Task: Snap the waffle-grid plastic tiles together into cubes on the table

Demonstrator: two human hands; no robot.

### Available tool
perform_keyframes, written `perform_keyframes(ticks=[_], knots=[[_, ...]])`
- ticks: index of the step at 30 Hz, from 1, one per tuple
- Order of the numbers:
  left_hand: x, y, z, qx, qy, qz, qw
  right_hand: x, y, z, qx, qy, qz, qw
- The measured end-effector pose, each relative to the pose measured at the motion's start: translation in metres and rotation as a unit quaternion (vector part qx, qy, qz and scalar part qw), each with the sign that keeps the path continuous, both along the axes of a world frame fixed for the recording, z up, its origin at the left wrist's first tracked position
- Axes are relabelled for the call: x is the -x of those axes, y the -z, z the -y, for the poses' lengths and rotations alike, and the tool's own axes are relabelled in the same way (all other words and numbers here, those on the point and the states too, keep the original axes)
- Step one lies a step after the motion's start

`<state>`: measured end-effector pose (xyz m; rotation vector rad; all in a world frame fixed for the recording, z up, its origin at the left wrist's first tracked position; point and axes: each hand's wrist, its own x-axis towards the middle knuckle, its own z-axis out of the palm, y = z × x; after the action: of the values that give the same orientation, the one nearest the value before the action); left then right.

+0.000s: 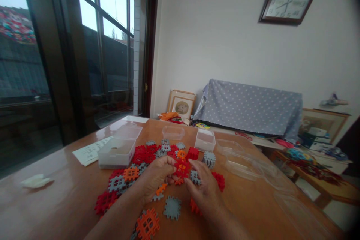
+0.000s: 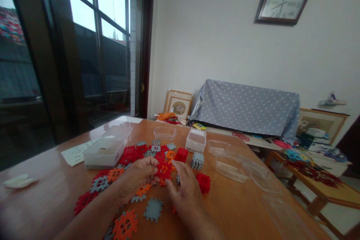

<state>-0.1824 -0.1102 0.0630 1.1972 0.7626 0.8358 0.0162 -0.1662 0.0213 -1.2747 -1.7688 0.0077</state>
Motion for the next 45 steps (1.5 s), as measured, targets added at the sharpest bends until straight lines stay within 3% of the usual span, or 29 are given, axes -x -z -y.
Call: perform_keyframes(ticks=[10,13,17,22,28,37,45], knots=[[-0.002,-0.006,0.004,0.009,0.013,-0.013,1.0,-0.006,-0.012,0.005,-0.006,-0.017,-0.013,1.0],[-0.001,-0.007,0.004,0.006,0.001,-0.03,1.0,-0.027,-0.023,0.009,0.018,-0.004,-0.034,0.999],[0.001,-0.001,-0.003,-0.009,-0.027,-0.048,0.998,-0.078,-0.029,0.018,0.104,0.06,-0.089,0.989],[0.002,0.006,-0.009,-0.019,-0.053,-0.084,0.995,-0.131,-0.001,0.025,0.151,0.103,-0.146,0.972],[0.0,0.004,-0.009,-0.026,-0.061,-0.104,0.992,-0.145,0.034,0.021,0.19,0.062,-0.21,0.957],[0.002,0.006,-0.013,-0.037,-0.047,-0.129,0.99,-0.15,0.04,0.018,0.247,-0.002,-0.257,0.934],[0.003,0.006,-0.014,-0.042,-0.051,-0.133,0.989,-0.157,0.05,0.014,0.258,-0.008,-0.277,0.926]])
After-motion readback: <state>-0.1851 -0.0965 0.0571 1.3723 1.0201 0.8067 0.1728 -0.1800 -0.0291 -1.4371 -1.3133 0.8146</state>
